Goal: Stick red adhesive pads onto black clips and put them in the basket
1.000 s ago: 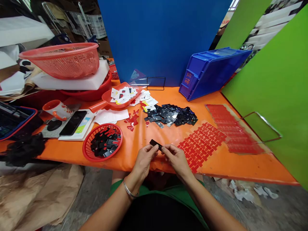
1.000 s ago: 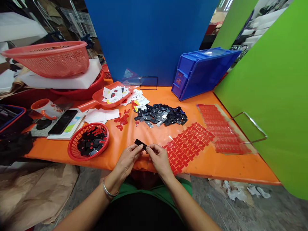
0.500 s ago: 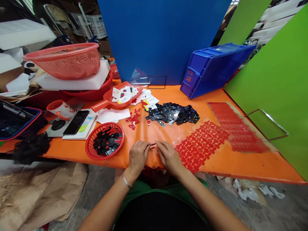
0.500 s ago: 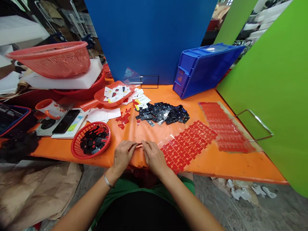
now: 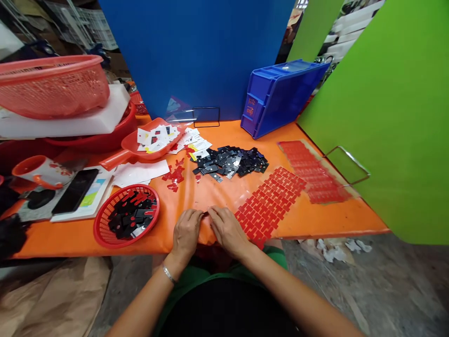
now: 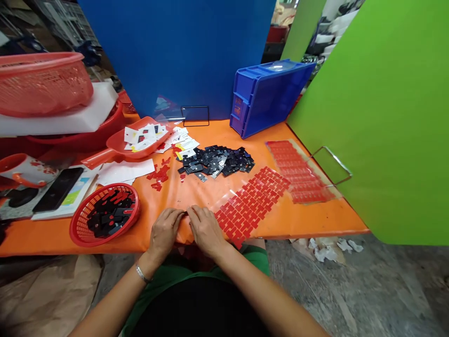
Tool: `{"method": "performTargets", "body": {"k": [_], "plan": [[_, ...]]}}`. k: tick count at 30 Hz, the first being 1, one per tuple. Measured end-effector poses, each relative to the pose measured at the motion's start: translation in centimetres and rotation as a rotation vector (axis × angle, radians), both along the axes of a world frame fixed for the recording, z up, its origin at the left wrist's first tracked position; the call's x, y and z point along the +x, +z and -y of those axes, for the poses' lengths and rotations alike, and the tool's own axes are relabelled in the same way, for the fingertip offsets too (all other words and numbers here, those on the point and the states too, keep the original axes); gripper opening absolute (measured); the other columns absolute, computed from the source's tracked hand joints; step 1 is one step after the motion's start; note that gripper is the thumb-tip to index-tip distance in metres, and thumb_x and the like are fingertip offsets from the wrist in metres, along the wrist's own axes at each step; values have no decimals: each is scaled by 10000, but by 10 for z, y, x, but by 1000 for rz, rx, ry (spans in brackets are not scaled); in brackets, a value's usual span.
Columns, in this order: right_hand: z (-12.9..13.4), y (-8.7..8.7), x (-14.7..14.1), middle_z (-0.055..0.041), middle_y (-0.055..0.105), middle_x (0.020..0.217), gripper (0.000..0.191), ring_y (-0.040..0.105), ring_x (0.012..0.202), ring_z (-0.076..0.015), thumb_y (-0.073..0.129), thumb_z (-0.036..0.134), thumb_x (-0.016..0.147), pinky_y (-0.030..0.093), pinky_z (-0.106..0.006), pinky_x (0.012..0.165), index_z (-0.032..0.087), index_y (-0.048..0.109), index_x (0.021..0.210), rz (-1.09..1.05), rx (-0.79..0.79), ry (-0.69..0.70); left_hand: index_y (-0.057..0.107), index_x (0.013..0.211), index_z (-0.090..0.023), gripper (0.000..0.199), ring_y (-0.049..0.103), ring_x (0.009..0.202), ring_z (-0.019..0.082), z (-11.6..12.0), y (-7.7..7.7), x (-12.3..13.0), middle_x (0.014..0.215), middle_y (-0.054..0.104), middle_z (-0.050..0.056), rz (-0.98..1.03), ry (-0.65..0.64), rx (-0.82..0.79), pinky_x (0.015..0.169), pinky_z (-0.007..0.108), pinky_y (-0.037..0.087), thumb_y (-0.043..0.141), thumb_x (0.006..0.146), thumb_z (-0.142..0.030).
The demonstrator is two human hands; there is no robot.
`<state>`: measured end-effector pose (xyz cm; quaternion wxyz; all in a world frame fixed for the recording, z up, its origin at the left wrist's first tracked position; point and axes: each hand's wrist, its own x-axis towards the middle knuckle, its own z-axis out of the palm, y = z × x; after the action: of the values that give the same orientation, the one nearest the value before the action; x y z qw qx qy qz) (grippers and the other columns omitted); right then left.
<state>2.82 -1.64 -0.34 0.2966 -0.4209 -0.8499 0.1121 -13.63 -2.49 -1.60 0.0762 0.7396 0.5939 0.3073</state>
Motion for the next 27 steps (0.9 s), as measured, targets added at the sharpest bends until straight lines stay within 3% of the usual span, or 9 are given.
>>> {"method": "performTargets", "body": {"k": [4, 6, 10, 13, 19, 27], "plan": [[9, 10, 29, -88, 584, 929, 142, 516, 895, -219, 461, 181, 878, 457, -384, 799, 185, 552, 987, -220, -52, -235, 598, 934, -170, 189, 613, 867, 221, 1, 15, 4, 908, 642, 86, 216, 125, -139, 795, 364, 483, 436, 907, -262], [10, 12, 49, -65, 557, 835, 92, 513, 826, -208, 459, 179, 867, 451, -365, 753, 192, 546, 841, -213, -124, -376, 575, 959, -172, 195, 640, 833, 214, 1, 24, 8, 894, 660, 82, 422, 178, -264, 770, 358, 502, 442, 899, -302], [9, 8, 71, -62, 542, 813, 84, 508, 797, -210, 482, 163, 830, 440, -355, 739, 185, 541, 774, -70, -248, -466, 528, 938, -154, 270, 660, 661, 176, -2, 31, 27, 764, 667, 59, 931, 101, -557, 634, 312, 546, 479, 859, -408], [9, 5, 68, -70, 556, 845, 65, 513, 826, -219, 507, 186, 831, 436, -342, 739, 180, 557, 790, -3, -300, -508, 519, 910, -137, 273, 638, 584, 142, -7, 30, 46, 721, 658, 45, 1123, 53, -674, 591, 286, 550, 560, 808, -388], [3, 11, 57, -68, 574, 859, 51, 524, 852, -223, 553, 197, 819, 412, -299, 681, 188, 569, 771, 118, -368, -597, 527, 922, -118, 132, 654, 626, 129, -19, 27, 73, 761, 676, 72, 1228, 27, -800, 631, 265, 558, 555, 822, -200], [-5, 12, 57, -59, 570, 815, 79, 515, 790, -200, 552, 143, 793, 396, -285, 697, 187, 543, 729, 196, -381, -571, 537, 895, -117, 60, 670, 664, 136, -27, 14, 83, 823, 693, 95, 1203, 19, -769, 648, 265, 558, 523, 836, -123]]}}
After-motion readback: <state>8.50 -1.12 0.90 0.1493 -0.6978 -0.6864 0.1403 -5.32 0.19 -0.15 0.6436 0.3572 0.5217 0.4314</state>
